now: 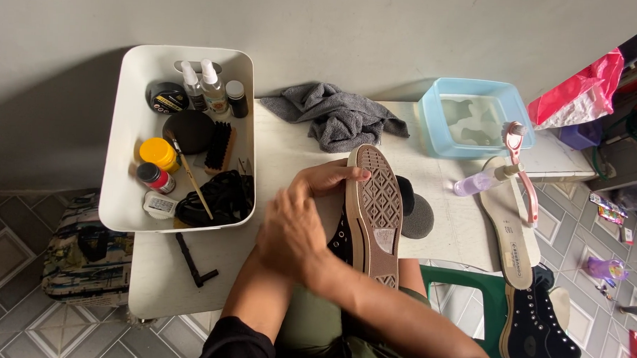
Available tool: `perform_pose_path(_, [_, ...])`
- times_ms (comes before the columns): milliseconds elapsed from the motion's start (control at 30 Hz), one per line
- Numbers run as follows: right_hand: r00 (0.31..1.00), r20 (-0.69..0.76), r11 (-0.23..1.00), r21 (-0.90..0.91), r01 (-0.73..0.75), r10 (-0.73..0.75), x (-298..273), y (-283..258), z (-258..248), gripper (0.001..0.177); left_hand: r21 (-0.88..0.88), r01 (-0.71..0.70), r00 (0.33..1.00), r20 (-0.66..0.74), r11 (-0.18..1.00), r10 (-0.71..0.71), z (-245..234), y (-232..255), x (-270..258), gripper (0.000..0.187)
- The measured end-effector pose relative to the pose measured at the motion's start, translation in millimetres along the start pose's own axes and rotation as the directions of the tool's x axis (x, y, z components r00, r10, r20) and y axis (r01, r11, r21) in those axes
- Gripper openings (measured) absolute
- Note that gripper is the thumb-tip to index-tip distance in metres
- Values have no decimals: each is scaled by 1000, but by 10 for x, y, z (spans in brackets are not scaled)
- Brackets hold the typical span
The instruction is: The person cleans the sole of a black sneaker using a small metal tool to scrape debris from the tread, then uses a round abrasive pad to scrub the sole. The person holds the shoe with one hand while working with the other.
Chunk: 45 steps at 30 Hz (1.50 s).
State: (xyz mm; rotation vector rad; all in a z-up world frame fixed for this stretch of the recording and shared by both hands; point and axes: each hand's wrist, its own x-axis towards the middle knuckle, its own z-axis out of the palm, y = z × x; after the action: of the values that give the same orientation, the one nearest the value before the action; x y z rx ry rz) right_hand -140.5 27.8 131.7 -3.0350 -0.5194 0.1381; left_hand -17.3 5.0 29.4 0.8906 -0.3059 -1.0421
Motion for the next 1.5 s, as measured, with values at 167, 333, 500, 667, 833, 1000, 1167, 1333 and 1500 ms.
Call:
perform_pose_path(167, [994, 34, 994, 46, 101, -103, -54, -60, 292, 25, 16, -24, 999, 24, 1000, 24, -135, -99, 117, 62])
perform_pose_path(333, [996, -75, 998, -35, -57, 54, 144, 122, 108, 25, 111, 26, 998, -61, 993, -19, -676, -299, 309, 57])
perform_pose_path(500, [988, 106, 988, 122, 97, -110, -84, -164, 266, 36, 199, -95, 991, 114, 975, 73, -95, 22, 181, 77])
perform_pose_path(667, [999, 34, 1000, 17, 10, -11, 151, 156, 159, 31, 197, -43, 998, 47, 979, 35, -408, -150, 370, 71])
perform_pose_path(833, [990, 127, 996, 67, 50, -59, -75, -107, 238, 31, 207, -66, 997, 47, 976, 57, -172, -9, 236, 81])
perform_pose_path(1000, [992, 126, 996, -80, 27, -17, 47, 118, -59, 33, 49, -8, 1000, 17, 999, 8, -90, -79, 56, 71])
perform_pose_path(1167, [995, 78, 998, -13, 57, -56, -7, 89, 78, 32, 183, -28, 999, 47, 983, 20, -416, -185, 407, 71])
perform_pose_path(1333, [880, 298, 813, 561, 152, -371, -461, 324, -720, 44, 250, -78, 970, 244, 965, 15, -174, 155, 119, 51])
perform_pose_path(1500, [848, -420, 681, 725, 101, 322, -853, 1439, -298, 45, 84, -57, 998, 24, 995, 55, -466, -359, 443, 71])
